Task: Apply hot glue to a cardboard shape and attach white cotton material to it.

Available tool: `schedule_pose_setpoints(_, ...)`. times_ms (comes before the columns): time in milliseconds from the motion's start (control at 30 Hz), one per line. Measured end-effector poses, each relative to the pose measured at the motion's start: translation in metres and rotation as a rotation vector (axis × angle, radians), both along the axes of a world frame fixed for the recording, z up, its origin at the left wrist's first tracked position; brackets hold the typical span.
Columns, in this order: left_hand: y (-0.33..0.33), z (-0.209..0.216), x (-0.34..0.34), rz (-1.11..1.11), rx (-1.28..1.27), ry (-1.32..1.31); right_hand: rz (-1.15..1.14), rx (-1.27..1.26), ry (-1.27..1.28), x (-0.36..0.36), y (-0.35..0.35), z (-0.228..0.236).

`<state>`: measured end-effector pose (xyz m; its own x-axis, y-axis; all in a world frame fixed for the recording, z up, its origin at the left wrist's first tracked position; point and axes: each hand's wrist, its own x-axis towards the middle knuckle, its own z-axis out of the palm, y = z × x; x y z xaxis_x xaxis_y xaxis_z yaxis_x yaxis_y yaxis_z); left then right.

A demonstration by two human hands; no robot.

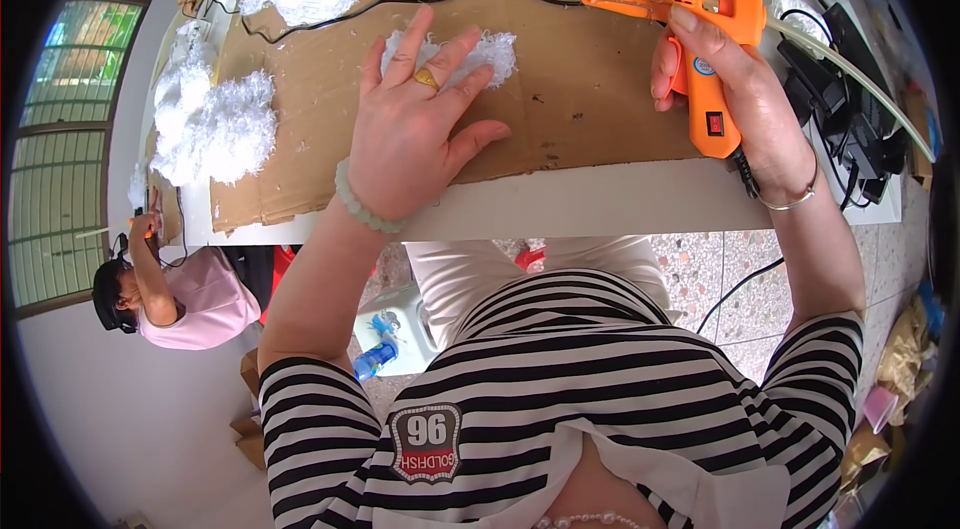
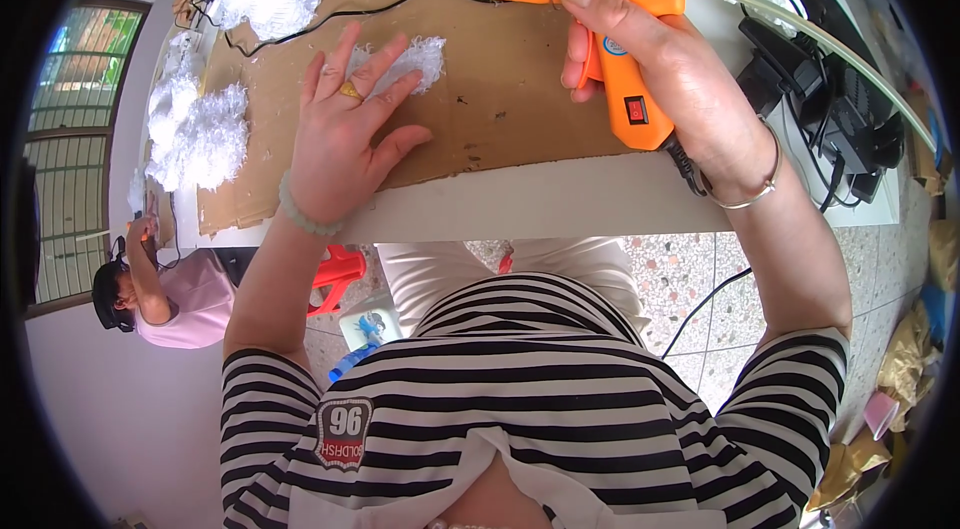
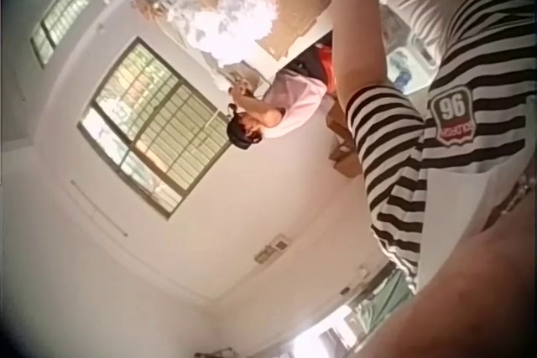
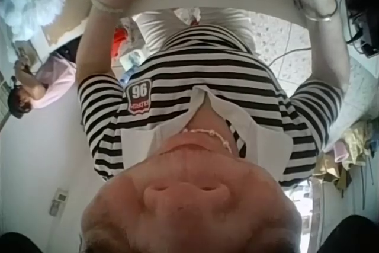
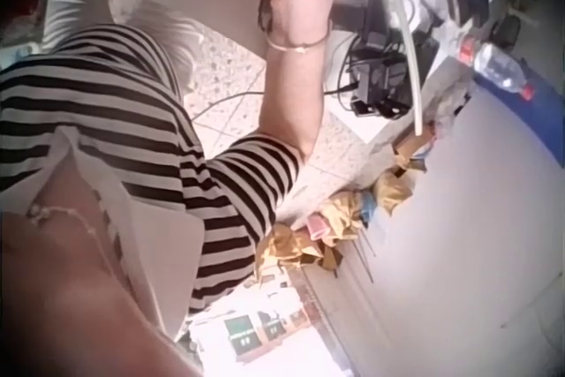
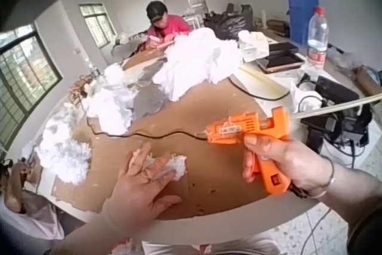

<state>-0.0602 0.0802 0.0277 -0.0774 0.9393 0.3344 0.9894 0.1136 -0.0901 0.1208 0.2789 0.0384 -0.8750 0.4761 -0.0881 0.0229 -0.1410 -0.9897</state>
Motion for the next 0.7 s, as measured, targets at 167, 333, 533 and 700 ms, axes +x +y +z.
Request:
schedule_pose_setpoints(167,0.003,-0.005,-0.011,-0.026,-0.028,-0.121,0.011,0.005,-0.007,0.000,0.000,0.001)
schedule_pose_setpoints(333,-0.007,-0.009,-0.032,0.033,0.311,-0.500,0.052,0.043,-0.035,0.001,-0.001,0.002)
schedule_pose_setpoints(533,-0.001,-0.003,-0.026,0.042,0.280,-0.337,0.238,0.211,-0.044,-0.002,0.001,0.009)
schedule_pose_setpoints(700,0.006,-0.009,-0.032,0.072,0.230,-0.308,0.321,0.254,-0.043,-0.014,0.005,0.018)
